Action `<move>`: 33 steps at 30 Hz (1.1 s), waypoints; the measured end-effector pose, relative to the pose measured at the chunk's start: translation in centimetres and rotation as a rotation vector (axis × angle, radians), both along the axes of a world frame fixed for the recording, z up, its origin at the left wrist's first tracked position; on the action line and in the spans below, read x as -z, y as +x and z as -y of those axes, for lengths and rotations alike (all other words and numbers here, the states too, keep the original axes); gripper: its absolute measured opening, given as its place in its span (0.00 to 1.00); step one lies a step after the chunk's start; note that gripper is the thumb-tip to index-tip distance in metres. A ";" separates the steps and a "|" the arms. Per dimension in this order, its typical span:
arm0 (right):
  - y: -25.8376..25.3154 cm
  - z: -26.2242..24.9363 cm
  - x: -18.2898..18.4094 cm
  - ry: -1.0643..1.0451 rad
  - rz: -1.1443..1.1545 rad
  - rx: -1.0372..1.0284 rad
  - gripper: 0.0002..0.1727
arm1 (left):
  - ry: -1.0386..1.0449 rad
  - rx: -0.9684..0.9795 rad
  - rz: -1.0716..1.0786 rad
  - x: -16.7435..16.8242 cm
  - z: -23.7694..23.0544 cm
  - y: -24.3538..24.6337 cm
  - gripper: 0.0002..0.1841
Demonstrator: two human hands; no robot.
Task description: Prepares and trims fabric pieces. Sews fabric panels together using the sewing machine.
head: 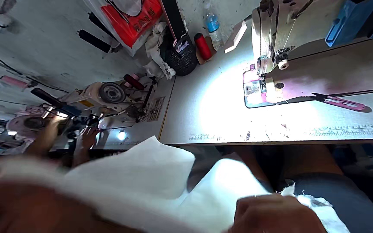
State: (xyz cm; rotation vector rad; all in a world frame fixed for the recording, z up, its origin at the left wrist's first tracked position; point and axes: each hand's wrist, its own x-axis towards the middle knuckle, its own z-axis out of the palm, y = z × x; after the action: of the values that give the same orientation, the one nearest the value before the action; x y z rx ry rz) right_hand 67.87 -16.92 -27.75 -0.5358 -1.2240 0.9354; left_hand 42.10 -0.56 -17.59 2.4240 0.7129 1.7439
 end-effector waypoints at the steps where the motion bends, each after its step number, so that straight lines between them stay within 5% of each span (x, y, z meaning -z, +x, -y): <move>1: -0.2 -0.4 0.6 -0.043 -0.045 0.052 0.04 | 0.077 -0.020 -0.146 -0.5 -1.6 2.5 0.08; 3: -0.2 -1.9 3.2 -0.149 -0.122 0.202 0.04 | 0.088 0.068 -0.399 0.5 -5.7 8.3 0.09; 7: 1.0 -4.1 9.5 -0.567 -0.253 0.495 0.08 | -0.291 0.278 -0.588 11.8 -13.5 17.6 0.08; 11: 3.3 -4.2 13.0 -0.744 -0.276 0.695 0.10 | -0.316 0.281 -0.747 19.6 -14.5 23.7 0.13; 17: 4.0 -5.0 14.2 -0.742 -0.283 0.792 0.09 | -0.264 0.307 -0.781 20.4 -14.7 26.3 0.09; 23: 4.4 -5.6 13.8 -0.540 0.068 0.928 0.05 | -0.280 0.397 -0.724 21.2 -16.8 27.2 0.12; 27: 5.1 -6.2 14.7 -0.521 0.095 0.971 0.06 | -0.337 0.422 -0.677 21.2 -17.8 29.4 0.11; 33: 5.6 -6.2 15.0 -0.480 0.292 0.995 0.23 | -0.421 0.346 -0.682 19.8 -16.9 30.2 0.10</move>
State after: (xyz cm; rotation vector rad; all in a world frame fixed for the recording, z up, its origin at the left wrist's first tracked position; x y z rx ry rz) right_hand 73.49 -10.68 -42.77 -1.5304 -0.7905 0.2717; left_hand 72.26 16.37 -37.43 2.5954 0.5709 0.5569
